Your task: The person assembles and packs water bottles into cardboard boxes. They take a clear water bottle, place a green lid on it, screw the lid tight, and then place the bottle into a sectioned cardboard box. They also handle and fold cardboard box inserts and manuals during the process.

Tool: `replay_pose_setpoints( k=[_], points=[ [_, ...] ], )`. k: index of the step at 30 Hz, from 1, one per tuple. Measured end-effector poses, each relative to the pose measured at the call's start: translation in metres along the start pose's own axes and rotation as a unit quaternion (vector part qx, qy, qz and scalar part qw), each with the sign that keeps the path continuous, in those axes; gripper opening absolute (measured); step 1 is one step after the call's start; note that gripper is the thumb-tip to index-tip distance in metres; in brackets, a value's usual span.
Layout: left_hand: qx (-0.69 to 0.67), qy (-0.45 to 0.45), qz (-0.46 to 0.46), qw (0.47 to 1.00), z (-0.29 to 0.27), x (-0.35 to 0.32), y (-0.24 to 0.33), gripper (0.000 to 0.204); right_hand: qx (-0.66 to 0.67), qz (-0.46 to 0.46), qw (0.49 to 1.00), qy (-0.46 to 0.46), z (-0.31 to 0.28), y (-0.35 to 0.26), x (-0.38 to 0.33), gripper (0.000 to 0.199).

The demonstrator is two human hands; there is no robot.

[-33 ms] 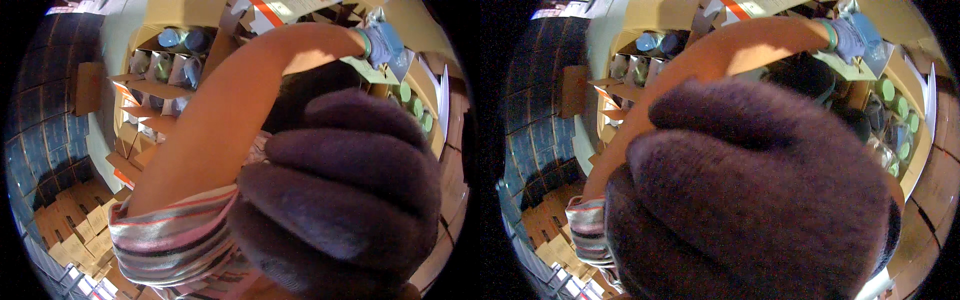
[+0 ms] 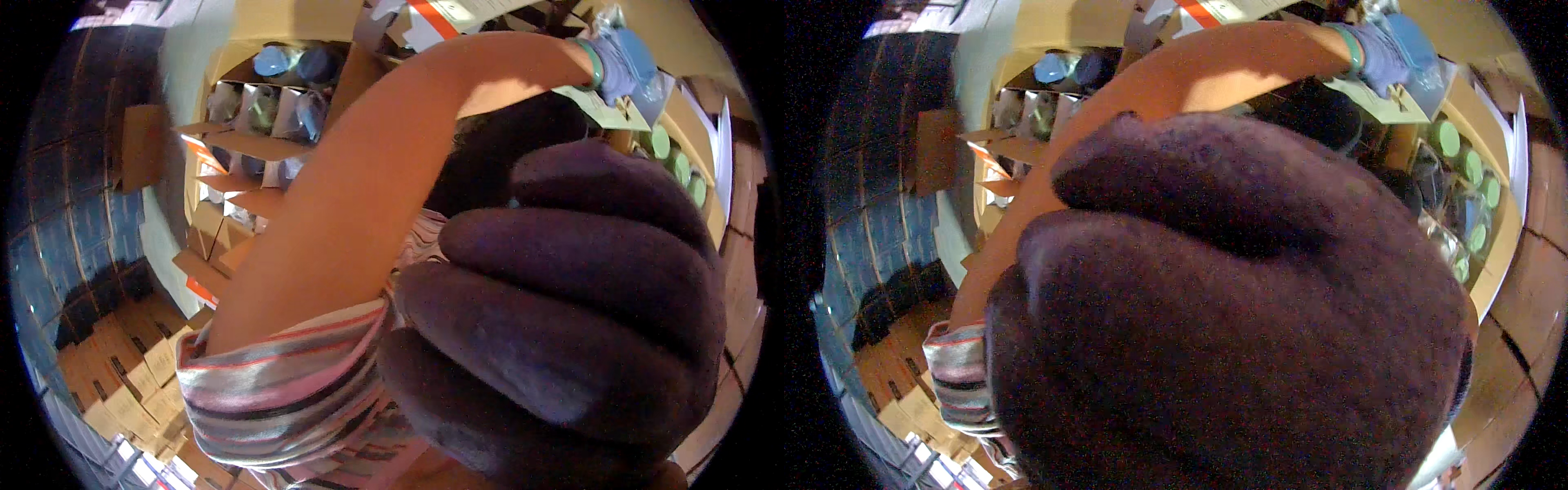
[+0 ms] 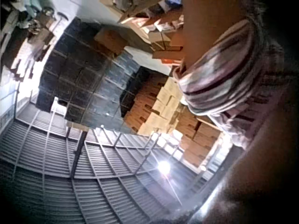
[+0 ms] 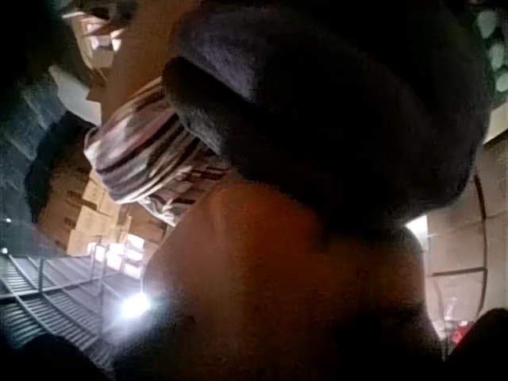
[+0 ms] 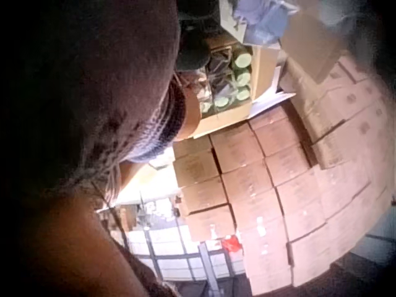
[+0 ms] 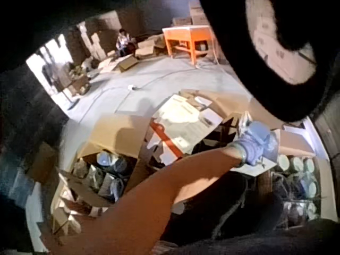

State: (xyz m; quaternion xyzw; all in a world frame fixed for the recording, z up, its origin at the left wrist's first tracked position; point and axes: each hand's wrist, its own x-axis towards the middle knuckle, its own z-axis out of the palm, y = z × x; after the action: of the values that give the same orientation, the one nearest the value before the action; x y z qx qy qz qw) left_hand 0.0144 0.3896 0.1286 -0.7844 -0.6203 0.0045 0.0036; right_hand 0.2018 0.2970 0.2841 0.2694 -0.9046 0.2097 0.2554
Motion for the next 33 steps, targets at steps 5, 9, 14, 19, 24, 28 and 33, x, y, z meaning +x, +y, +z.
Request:
replay_pose_setpoints(
  k=[5, 9, 14, 19, 24, 28, 33],
  points=[
    [-0.031, 0.008, 0.011, 0.999, 0.058, 0.022, -0.018, 0.040, -0.023, 0.020, 0.999, 0.023, 0.000, -0.012, -0.017, 0.027],
    [-0.015, 0.030, 0.008, 0.999, 0.055, 0.015, -0.029, 0.043, -0.079, 0.074, 0.993, 0.054, -0.010, -0.024, -0.040, 0.027],
    [-0.055, -0.078, -0.072, 0.993, 0.028, -0.010, -0.025, 0.041, -0.101, 0.095, 0.986, 0.091, -0.009, -0.032, -0.054, 0.026],
    [-0.121, -0.114, -0.061, 0.984, 0.012, 0.015, -0.025, 0.042, -0.157, 0.170, 0.966, 0.114, -0.016, -0.048, -0.078, 0.026],
    [-0.042, 0.323, 0.046, 0.944, 0.007, -0.042, -0.081, 0.049, -0.163, 0.269, 0.935, 0.162, 0.033, -0.020, -0.134, 0.034],
    [0.174, 0.227, 0.328, 0.900, -0.045, -0.053, -0.077, 0.034, -0.032, 0.467, 0.777, 0.421, 0.048, 0.057, -0.180, 0.085],
    [-0.041, 0.086, 0.318, 0.943, -0.113, -0.020, -0.032, 0.025, 0.123, 0.400, 0.779, 0.468, -0.013, 0.128, -0.168, 0.088]
  ],
)
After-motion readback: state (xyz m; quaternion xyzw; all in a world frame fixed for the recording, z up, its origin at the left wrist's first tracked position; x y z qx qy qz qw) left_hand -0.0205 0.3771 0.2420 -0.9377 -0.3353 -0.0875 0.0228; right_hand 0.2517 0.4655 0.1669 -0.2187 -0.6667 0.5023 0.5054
